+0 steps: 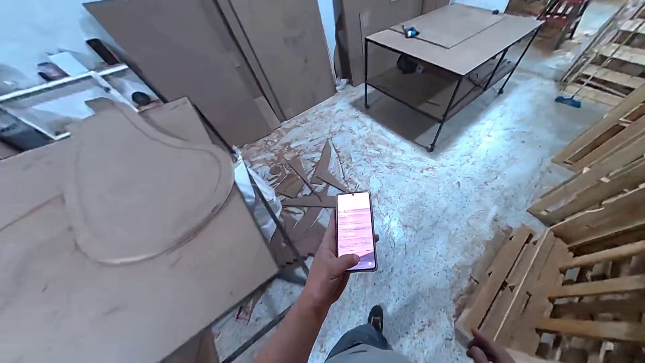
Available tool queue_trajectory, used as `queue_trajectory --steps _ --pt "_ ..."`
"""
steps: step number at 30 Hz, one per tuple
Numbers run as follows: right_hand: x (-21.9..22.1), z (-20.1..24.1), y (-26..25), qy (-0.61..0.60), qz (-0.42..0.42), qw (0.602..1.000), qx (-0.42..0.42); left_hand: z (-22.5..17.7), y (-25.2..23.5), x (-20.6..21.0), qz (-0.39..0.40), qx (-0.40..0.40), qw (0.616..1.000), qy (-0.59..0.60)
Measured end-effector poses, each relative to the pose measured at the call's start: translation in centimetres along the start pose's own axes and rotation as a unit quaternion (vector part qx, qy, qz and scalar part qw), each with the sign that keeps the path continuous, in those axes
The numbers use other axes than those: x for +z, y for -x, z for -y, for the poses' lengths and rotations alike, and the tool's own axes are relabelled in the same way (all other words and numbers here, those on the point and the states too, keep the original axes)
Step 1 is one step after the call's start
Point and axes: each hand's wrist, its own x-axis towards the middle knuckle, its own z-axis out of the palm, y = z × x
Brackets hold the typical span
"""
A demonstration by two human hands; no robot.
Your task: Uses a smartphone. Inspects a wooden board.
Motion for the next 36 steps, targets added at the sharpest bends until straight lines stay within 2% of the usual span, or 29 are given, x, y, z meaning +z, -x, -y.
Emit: queue_trajectory --steps 6,11,14,16,21,25,30,36 --pt "-0.1 -2.2 -15.4 0.000 -0.017 1.000 0.013 -1.2 -18.5 2.1 0.019 0.002 1.000 -0.017" --pt "0.8 -7.0 -29.1 -0.023 -0.003 1.000 0.021 -0.9 -32.4 2.6 0.075 0.031 0.997 0.016" --pt "2.1 -9.8 -39.7 -0.028 0.036 0.999 0.008 -0.1 -40.8 2.2 0.049 0.034 0.998 0.036" --pt "3.2 -10.4 -47.6 -0.030 0.065 0.997 -0.030 0.1 -45.7 2.1 0.023 0.031 0.998 0.046" --pt "8.9 -5.3 -69.4 -0.059 0.212 0.964 -0.148 -1.3 -57.7 3.1 -0.097 0.030 0.994 0.050" --pt "14.1 -0.9 -82.8 -0.069 0.320 0.928 -0.181 -2.5 -65.5 2.3 -0.156 0.036 0.987 0.033" --pt "19.6 0.0 -96.6 -0.113 0.336 0.916 -0.190 -4.3 -77.1 -1.1 -0.172 0.065 0.983 0.000" --pt "23.7 -0.9 -110.6 -0.124 0.325 0.921 -0.176 -9.7 -93.1 -5.5 -0.123 0.106 0.971 -0.178"
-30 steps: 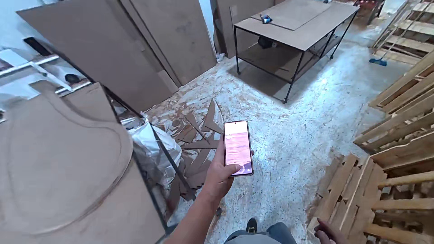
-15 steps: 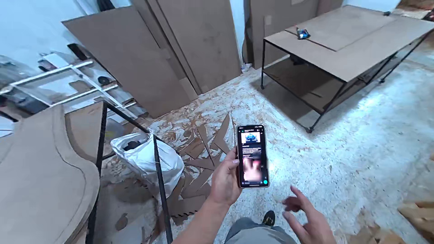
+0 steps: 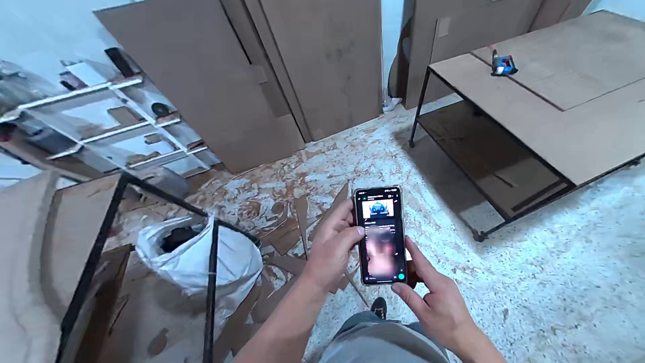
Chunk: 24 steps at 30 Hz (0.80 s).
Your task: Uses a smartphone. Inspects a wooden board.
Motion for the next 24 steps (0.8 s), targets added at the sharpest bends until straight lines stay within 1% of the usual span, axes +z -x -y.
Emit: queue_trajectory --steps 2,5,7,9,13,17,20,22,24 --pt "-2.0 -1.4 -3.5 0.005 -0.004 1.000 0.010 -0.1 -5.6 0.2 0.024 0.003 0.998 -0.050" --pt "-5.2 -3.3 -8.5 -0.019 -0.011 0.999 0.038 0.2 -13.1 1.2 0.079 -0.018 0.996 -0.039" --pt "-7.6 -5.3 -12.2 -0.032 -0.020 0.999 0.040 0.8 -18.3 1.7 0.117 -0.025 0.992 -0.037" --pt "-10.2 -7.7 -16.2 -0.031 -0.021 0.999 0.036 1.6 -23.4 2.2 0.122 -0.031 0.991 -0.051" --pt "-15.8 -12.7 -24.8 -0.023 -0.003 1.000 0.015 3.7 -33.7 3.4 0.100 -0.015 0.992 -0.073" --pt "-21.1 -17.0 -33.6 -0.014 0.014 1.000 0.010 5.4 -43.8 5.1 0.024 -0.012 0.996 -0.084" --pt "-24.6 -19.5 -40.7 -0.001 0.034 0.999 0.013 5.6 -51.2 6.0 -0.017 -0.008 0.997 -0.077" --pt "-26.3 -20.8 -45.2 -0.001 0.052 0.998 0.018 5.8 -55.5 5.4 -0.031 -0.005 0.997 -0.069" --pt "-27.4 -21.9 -49.6 -0.003 0.073 0.997 0.014 5.9 -59.1 3.8 -0.023 -0.013 0.999 -0.046"
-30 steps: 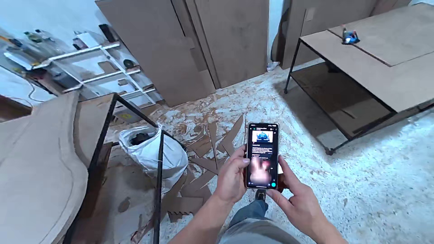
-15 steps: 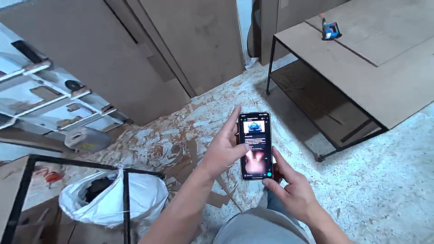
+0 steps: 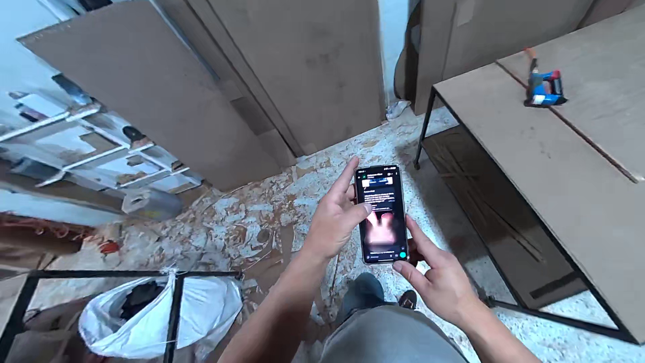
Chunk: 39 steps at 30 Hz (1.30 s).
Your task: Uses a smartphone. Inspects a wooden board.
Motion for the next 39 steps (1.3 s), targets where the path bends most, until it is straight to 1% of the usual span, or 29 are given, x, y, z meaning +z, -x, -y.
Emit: queue_trajectory --steps 3,6,10,13,16,18,20,24,27,30,33,36,39 --pt "-1.8 -2.0 -7.2 -0.013 0.017 1.000 -0.002 -0.1 -5.8 -2.2 0.031 -0.013 0.999 0.023" --pt "-2.8 -4.3 -14.7 -0.014 0.034 0.999 0.007 0.9 -12.3 -5.0 0.049 -0.009 0.998 0.033" --pt "-3.4 -7.3 -25.6 0.013 0.026 0.999 -0.020 2.1 -22.6 -9.3 0.032 -0.001 0.999 0.028" --pt "-4.3 -7.5 -33.0 0.029 0.007 0.999 -0.016 1.0 -30.2 -12.3 0.026 -0.015 0.999 0.018" --pt "-5.7 -8.3 -41.0 0.028 -0.023 0.999 -0.032 -0.5 -38.7 -15.6 0.065 -0.003 0.998 0.022" --pt "-6.0 -8.7 -44.6 0.030 -0.035 0.999 -0.011 -0.7 -42.9 -17.0 0.075 -0.016 0.997 0.002" --pt "-6.7 -9.0 -47.6 0.017 -0.033 0.999 0.017 -0.5 -46.6 -18.1 0.088 -0.025 0.996 -0.007" --pt "-8.8 -11.6 -55.0 0.005 -0.039 0.999 0.035 0.1 -55.3 -19.8 0.099 -0.042 0.994 0.013" --pt "-10.6 -14.0 -60.9 0.003 -0.038 0.999 0.028 0.8 -61.6 -20.9 0.099 -0.045 0.994 0.027" --pt "-13.0 -16.7 -67.6 -0.018 -0.045 0.999 0.014 1.1 -68.9 -22.0 0.113 -0.028 0.993 0.010" --pt "-15.8 -19.3 -74.6 -0.026 -0.047 0.999 0.003 1.4 -76.8 -23.1 0.123 -0.026 0.992 -0.002" --pt "-19.5 -20.9 -81.3 -0.024 -0.038 0.999 -0.002 0.9 -84.4 -23.7 0.133 -0.024 0.991 -0.024" --pt "-23.7 -22.3 -87.5 -0.015 -0.045 0.999 -0.025 -0.2 -91.1 -22.8 0.100 -0.019 0.991 -0.086"
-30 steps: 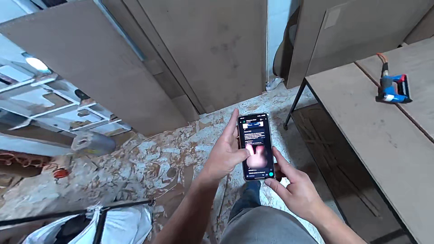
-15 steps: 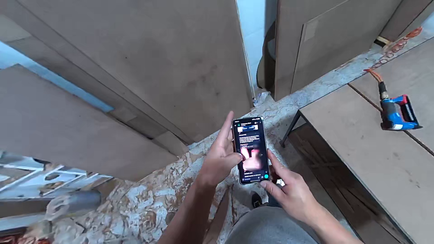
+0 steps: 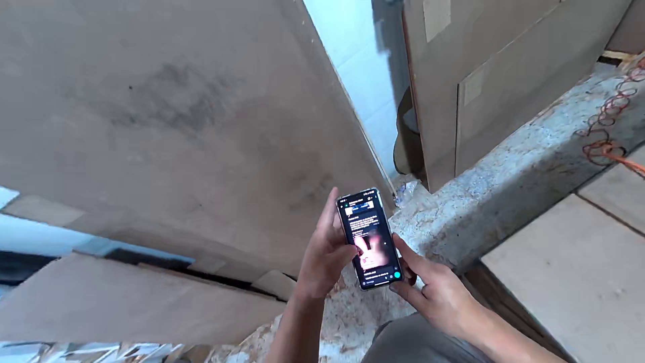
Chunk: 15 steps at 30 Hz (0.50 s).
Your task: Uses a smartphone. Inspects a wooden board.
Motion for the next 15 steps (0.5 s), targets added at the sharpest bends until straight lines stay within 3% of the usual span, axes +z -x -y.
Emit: queue_trajectory --steps 3,6,10,15 --pt "-2.8 -1.8 -5.7 0.009 0.001 1.000 -0.005 -0.7 -5.6 -0.3 -0.051 -0.003 0.998 -0.030" --pt "-4.4 -3.5 -10.3 -0.008 0.013 1.000 0.005 -0.3 -10.7 -2.1 -0.049 -0.005 0.998 -0.035" --pt "-5.9 -7.1 -16.5 -0.023 -0.004 0.999 0.023 1.2 -18.4 -5.4 0.000 -0.024 1.000 -0.017" --pt "-9.3 -9.9 -24.3 0.035 -0.051 0.997 0.046 3.1 -30.5 -8.9 0.099 0.007 0.995 0.013"
